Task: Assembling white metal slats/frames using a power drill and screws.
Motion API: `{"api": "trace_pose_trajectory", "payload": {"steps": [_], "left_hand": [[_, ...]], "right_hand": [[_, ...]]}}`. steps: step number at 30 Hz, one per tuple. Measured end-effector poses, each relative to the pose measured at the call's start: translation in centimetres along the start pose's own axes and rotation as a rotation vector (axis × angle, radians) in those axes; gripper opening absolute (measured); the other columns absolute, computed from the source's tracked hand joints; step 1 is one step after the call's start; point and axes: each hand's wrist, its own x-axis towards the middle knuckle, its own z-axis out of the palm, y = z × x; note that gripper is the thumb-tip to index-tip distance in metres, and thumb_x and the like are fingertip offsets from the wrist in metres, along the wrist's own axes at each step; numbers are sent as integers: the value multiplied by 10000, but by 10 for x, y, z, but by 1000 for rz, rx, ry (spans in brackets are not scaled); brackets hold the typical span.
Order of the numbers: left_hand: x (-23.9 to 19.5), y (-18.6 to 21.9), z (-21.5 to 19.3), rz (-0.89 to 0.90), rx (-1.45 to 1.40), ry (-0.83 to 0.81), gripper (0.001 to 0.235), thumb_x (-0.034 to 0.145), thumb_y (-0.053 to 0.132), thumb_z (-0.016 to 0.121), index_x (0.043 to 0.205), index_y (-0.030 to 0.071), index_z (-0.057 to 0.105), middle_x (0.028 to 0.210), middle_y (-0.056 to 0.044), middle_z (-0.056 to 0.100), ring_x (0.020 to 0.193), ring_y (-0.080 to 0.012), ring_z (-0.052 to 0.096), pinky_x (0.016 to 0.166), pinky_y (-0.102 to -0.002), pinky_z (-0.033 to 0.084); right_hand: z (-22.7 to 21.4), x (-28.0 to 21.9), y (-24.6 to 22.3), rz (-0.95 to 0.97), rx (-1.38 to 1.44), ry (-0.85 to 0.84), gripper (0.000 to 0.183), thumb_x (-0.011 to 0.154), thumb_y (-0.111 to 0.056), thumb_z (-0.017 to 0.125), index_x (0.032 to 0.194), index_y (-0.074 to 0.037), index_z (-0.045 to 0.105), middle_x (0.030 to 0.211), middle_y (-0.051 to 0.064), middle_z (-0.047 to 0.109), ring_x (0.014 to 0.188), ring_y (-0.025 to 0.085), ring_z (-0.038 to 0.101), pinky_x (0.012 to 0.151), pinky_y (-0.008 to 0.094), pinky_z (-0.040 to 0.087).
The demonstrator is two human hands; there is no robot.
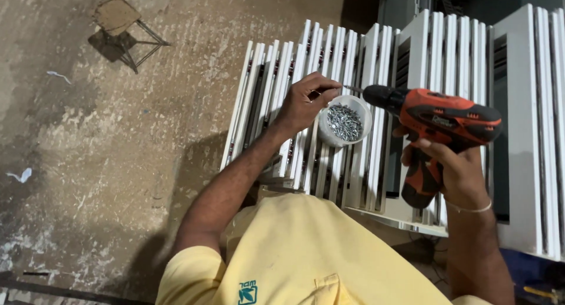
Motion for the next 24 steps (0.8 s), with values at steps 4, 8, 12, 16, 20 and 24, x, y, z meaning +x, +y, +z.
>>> {"api": "trace_pose_trajectory", "payload": {"steps": [4, 8, 12, 16, 20, 24], "left_hand": [[-4, 6, -9, 134, -107, -24, 163, 1056, 181, 644, 1164, 91, 728, 1073, -15, 612, 888, -84, 647, 805, -221, 646], [-8, -2, -10, 130, -155, -47, 200, 1061, 225, 636, 1178, 97, 734, 1081, -9, 622, 910, -80, 624, 812, -214, 624], [-16, -11, -15, 81, -204, -79, 200, 1069, 239, 622, 1155, 100, 739, 1025, -9, 630, 848, -77, 600, 756, -215, 586], [-22, -13, -33, -180, -191, -301, 189, 1088, 223, 598, 1134, 102, 736, 935, -36, 676, 818, -91, 625, 769, -232, 598], [-27, 6, -54, -209, -231, -345, 179, 1044, 219, 596, 1131, 117, 713, 1077, -21, 710, 1013, -98, 715, 947, -266, 634], [-28, 7, -82, -129, 199, -216, 150, 1078, 206, 613, 1129, 133, 733, 1069, -53, 712, 1050, -171, 690, 972, -344, 601]], "right_hand": [[6, -5, 0, 21, 51, -3, 385, 956, -13, 623, 1337, 30, 585, 1148, 221, 717, 819, 229, 731, 665, 347, 645], [6, -2, 3, 45, 71, -18, 395, 955, -20, 626, 1345, 29, 585, 1153, 216, 724, 808, 227, 731, 655, 336, 633], [2, 4, 10, 46, 53, -80, 442, 946, -25, 637, 1381, 13, 569, 1135, 213, 724, 791, 228, 732, 650, 339, 631], [-13, 17, 8, 75, -27, -226, 506, 930, -28, 638, 1426, -21, 537, 1133, 216, 719, 793, 210, 727, 660, 346, 647], [-4, 46, -5, 101, -69, -369, 574, 910, -42, 620, 1467, -58, 485, 1108, 198, 724, 759, 188, 727, 618, 353, 658], [21, 89, -10, 21, -151, -597, 700, 890, -75, 621, 1569, -86, 451, 975, 125, 678, 703, 146, 666, 653, 379, 649]]}}
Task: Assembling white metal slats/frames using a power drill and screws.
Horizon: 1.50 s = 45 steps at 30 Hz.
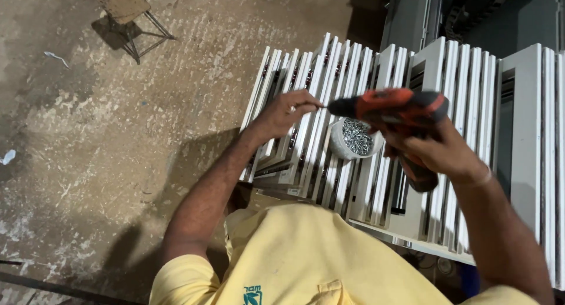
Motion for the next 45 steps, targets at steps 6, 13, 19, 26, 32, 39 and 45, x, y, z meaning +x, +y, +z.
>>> {"api": "trace_pose_trajectory", "payload": {"steps": [6, 13, 19, 26, 32, 39, 45], "left_hand": [[3, -53, -54, 65, 85, 427, 183, 971, 138, 702, 1137, 130, 779, 1131, -86, 769, 1078, -204, 713, 940, -390, 594], [13, -123, -88, -179, 134, 467, 162, 1012, 64, 651, 1065, 149, 779, 984, -66, 802, 860, -175, 751, 771, -372, 607], [32, -186, -82, -80, 345, 454, 122, 1030, 100, 648, 973, 109, 756, 882, -67, 779, 753, -171, 740, 676, -364, 611], [37, -223, -73, 44, 486, 463, 136, 999, 42, 633, 940, 100, 741, 821, -66, 727, 691, -166, 694, 578, -316, 570], [38, -224, -74, 87, 544, 503, 109, 1002, 57, 654, 934, 103, 725, 795, -52, 695, 674, -159, 667, 564, -304, 565], [34, -214, -73, -34, 339, 515, 140, 989, 106, 656, 1107, 92, 731, 1032, -121, 748, 901, -219, 730, 748, -345, 622], [76, -137, -90, 252, 15, 629, 415, 1118, 444, 509, 1327, 115, 649, 1269, -133, 730, 1197, -264, 735, 1020, -425, 633]], "right_hand": [[4, 120, 4, 61, -245, -95, 598, 904, -88, 611, 1488, -70, 481, 1079, 151, 659, 854, 204, 710, 739, 423, 670], [36, 219, 34, 287, -413, -25, 454, 996, -130, 646, 1434, -69, 544, 1181, 188, 717, 868, 237, 741, 753, 421, 663], [43, 252, 71, 433, -315, 25, 456, 950, -117, 669, 1371, -20, 523, 1114, 184, 731, 819, 231, 763, 673, 383, 680], [44, 262, 97, 461, -274, 43, 435, 961, -132, 670, 1358, -2, 550, 1056, 210, 745, 790, 233, 769, 658, 383, 685], [45, 266, 102, 434, -292, 24, 449, 970, -155, 666, 1373, 7, 550, 1050, 207, 748, 756, 223, 769, 665, 389, 690], [41, 269, 109, 443, -281, 10, 473, 962, -168, 673, 1389, -15, 540, 1067, 181, 759, 773, 217, 771, 667, 390, 688], [35, 274, 115, 409, -303, -83, 433, 988, -182, 649, 1384, -39, 547, 1054, 174, 745, 787, 217, 764, 654, 386, 678]]}}
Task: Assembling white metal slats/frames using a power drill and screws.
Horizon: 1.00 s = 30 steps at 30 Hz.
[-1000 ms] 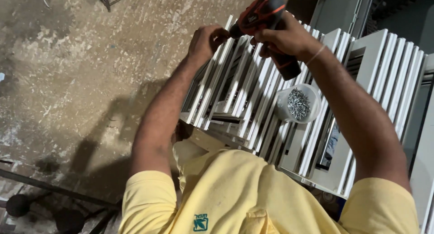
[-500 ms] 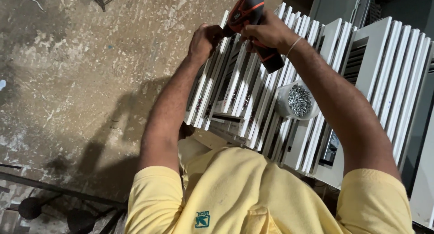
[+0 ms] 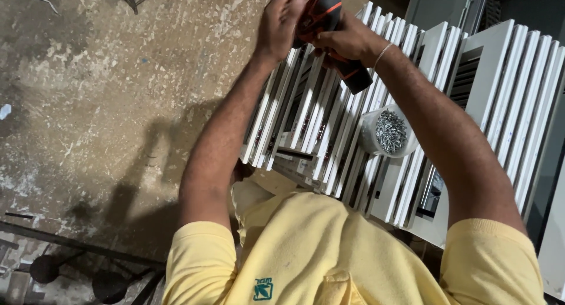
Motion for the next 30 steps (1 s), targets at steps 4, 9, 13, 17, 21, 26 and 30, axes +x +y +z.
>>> {"api": "trace_pose_trajectory", "payload": {"steps": [4, 9, 13, 17, 21, 26, 30], "left_hand": [[38, 30, 33, 110, -16, -96, 432, 1050, 533, 599, 1149, 117, 655, 969, -59, 707, 879, -188, 751, 749, -356, 661], [39, -3, 49, 52, 40, -112, 424, 1050, 510, 661, 951, 100, 623, 731, 3, 606, 608, -106, 681, 507, -261, 606], [39, 4, 48, 157, -3, -55, 457, 1059, 521, 653, 935, 87, 584, 702, 22, 563, 584, -83, 654, 501, -242, 608], [32, 4, 44, 99, 15, -80, 463, 1046, 532, 643, 861, 112, 582, 653, 42, 531, 550, -75, 610, 467, -242, 551], [27, 4, 37, 90, -21, -80, 494, 1052, 567, 626, 830, 127, 594, 636, 48, 520, 549, -77, 588, 475, -249, 522], [21, -7, 35, 100, -50, -76, 515, 1049, 600, 620, 839, 130, 592, 634, 54, 518, 552, -73, 588, 483, -249, 531], [22, 2, 31, 103, -50, -53, 508, 1052, 596, 620, 855, 131, 568, 662, 40, 481, 583, -82, 543, 515, -262, 487]], "right_hand": [[7, -12, -29, 68, 19, 26, 374, 998, -204, 631, 1315, -51, 505, 951, 147, 693, 712, 217, 725, 590, 386, 662], [1, -7, -22, 78, 13, 36, 354, 1024, -214, 621, 1303, -38, 492, 899, 131, 653, 676, 216, 697, 561, 387, 645], [-2, -3, -17, 105, -30, 21, 358, 1034, -229, 618, 1293, -14, 497, 899, 128, 654, 671, 213, 706, 558, 385, 648], [3, -2, -19, 121, -21, 27, 381, 1011, -229, 618, 1300, -29, 470, 891, 127, 660, 662, 209, 708, 552, 383, 651], [8, 2, -15, 110, -49, 22, 356, 1019, -234, 622, 1276, -14, 512, 918, 139, 674, 682, 197, 718, 585, 372, 659], [11, 1, -20, 95, -77, 6, 345, 1027, -238, 605, 1274, -11, 522, 939, 151, 672, 682, 196, 714, 600, 378, 663], [10, 5, -18, 105, -80, 0, 361, 1024, -246, 614, 1286, -15, 524, 941, 147, 671, 693, 197, 712, 610, 381, 661]]}}
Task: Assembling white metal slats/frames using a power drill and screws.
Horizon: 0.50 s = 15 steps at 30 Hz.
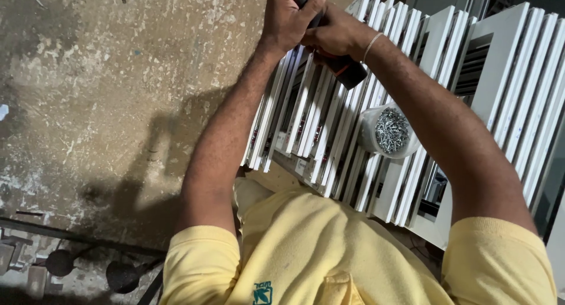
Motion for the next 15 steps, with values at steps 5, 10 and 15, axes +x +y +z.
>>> {"api": "trace_pose_trajectory", "payload": {"steps": [5, 10, 15], "left_hand": [[1, 20, -4, -19, 15, 1, 477, 1062, 574, 607, 883, 132, 584, 679, 38, 499, 606, -83, 545, 550, -270, 481], [1, 129, -3, 173, 179, 236, 357, 1090, 411, 573, 1116, 57, 606, 1039, -107, 599, 960, -239, 616, 835, -403, 539], [-53, 198, 33, 249, 197, 81, 138, 1037, 203, 641, 1074, 72, 618, 1048, -89, 628, 997, -280, 630, 906, -450, 533]], "right_hand": [[0, 3, 0, -19, -31, -15, 373, 1006, -228, 641, 1290, -9, 539, 944, 159, 680, 718, 203, 719, 625, 383, 660], [-6, -12, 1, -104, -47, 36, 446, 965, -214, 707, 1316, -4, 529, 955, 157, 702, 746, 224, 744, 646, 377, 666], [-49, -79, 5, -209, 27, 95, 440, 989, -184, 688, 1391, -43, 578, 1075, 140, 707, 816, 208, 741, 699, 367, 671]]}}
